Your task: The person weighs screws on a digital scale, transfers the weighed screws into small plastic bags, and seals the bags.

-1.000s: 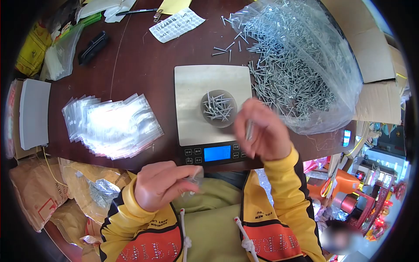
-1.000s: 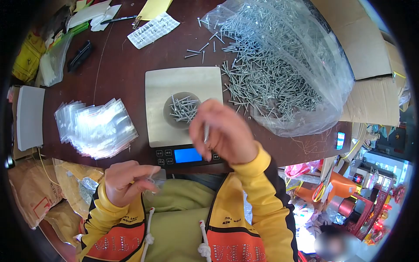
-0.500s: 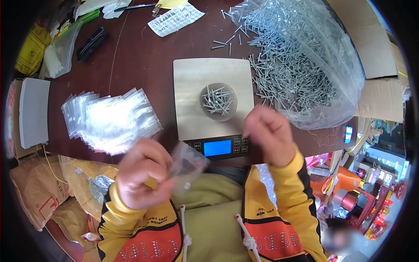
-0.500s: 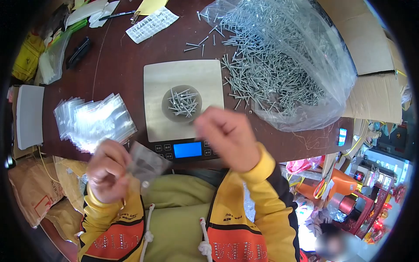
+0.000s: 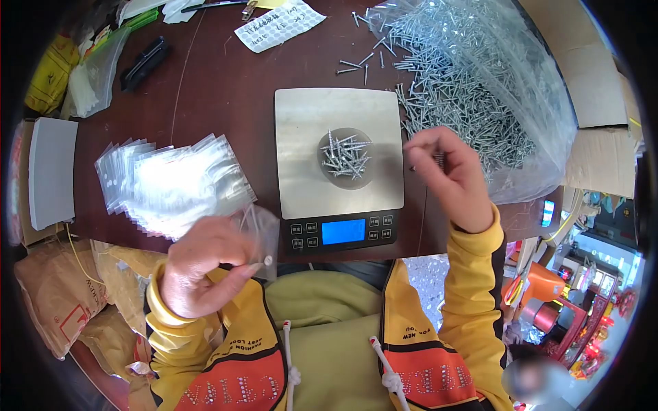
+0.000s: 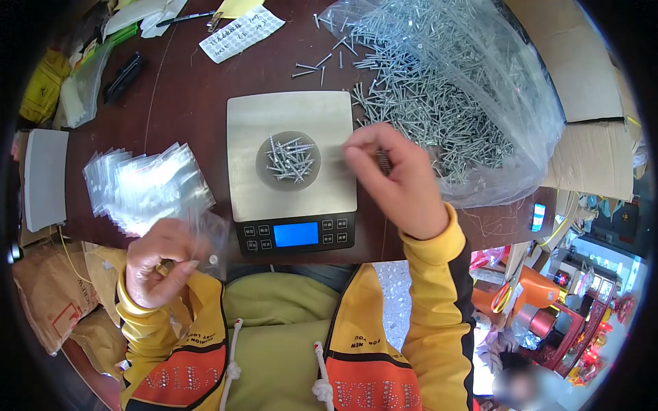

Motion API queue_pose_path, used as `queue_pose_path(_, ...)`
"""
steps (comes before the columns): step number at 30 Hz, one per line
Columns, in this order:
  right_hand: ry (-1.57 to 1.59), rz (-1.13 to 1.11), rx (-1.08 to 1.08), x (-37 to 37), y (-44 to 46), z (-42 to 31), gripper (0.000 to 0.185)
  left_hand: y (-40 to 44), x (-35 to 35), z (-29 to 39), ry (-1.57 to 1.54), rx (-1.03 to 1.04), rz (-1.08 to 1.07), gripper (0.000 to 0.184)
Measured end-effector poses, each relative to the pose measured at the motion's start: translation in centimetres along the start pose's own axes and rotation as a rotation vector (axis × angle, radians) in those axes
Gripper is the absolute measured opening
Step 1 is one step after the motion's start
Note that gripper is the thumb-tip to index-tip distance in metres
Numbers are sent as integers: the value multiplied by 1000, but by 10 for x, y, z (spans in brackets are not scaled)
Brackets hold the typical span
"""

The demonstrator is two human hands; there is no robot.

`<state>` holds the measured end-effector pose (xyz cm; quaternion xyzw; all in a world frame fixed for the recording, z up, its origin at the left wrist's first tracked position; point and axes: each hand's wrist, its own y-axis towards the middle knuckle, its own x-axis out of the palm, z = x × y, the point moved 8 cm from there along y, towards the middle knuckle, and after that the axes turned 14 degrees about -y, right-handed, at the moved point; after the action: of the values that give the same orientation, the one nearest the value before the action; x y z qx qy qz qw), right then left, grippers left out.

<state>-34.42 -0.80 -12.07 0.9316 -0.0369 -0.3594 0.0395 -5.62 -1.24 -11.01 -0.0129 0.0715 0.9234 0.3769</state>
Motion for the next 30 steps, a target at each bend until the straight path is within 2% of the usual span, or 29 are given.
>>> queue_pose_path(3,-88,-111,44,21,12,-15,8,-2,8,-1,77,-44,-31,16)
queue_pose_path(7,-376,-17,-63,43,28,-40,11,5,19,4,55,19,-1,15)
queue_pose_path(11,-440,41,-126,66,31,-41,11,5,20,6,77,42,-17,15)
queue_pose_path(14,-257,-24,-40,57,29,-40,9,5,17,6,70,56,-17,15)
queue_pose_path(18,159,17,37,43,16,-16,10,7,18,2,44,55,-4,15)
queue_pose_path(19,271,83,-95,37,16,-19,9,8,19,1,44,43,9,15)
queue_pose_path(22,1139,-107,239,37,8,9,17,7,17,0,60,6,49,15)
queue_pose_path(25,1265,-100,397,37,-2,14,24,4,13,-1,90,-19,83,16)
queue_pose_path(28,1286,-255,384,39,-13,21,23,3,12,0,105,-24,108,17)
queue_pose_path(30,1252,-232,379,36,-17,25,22,3,11,0,122,-23,118,18)
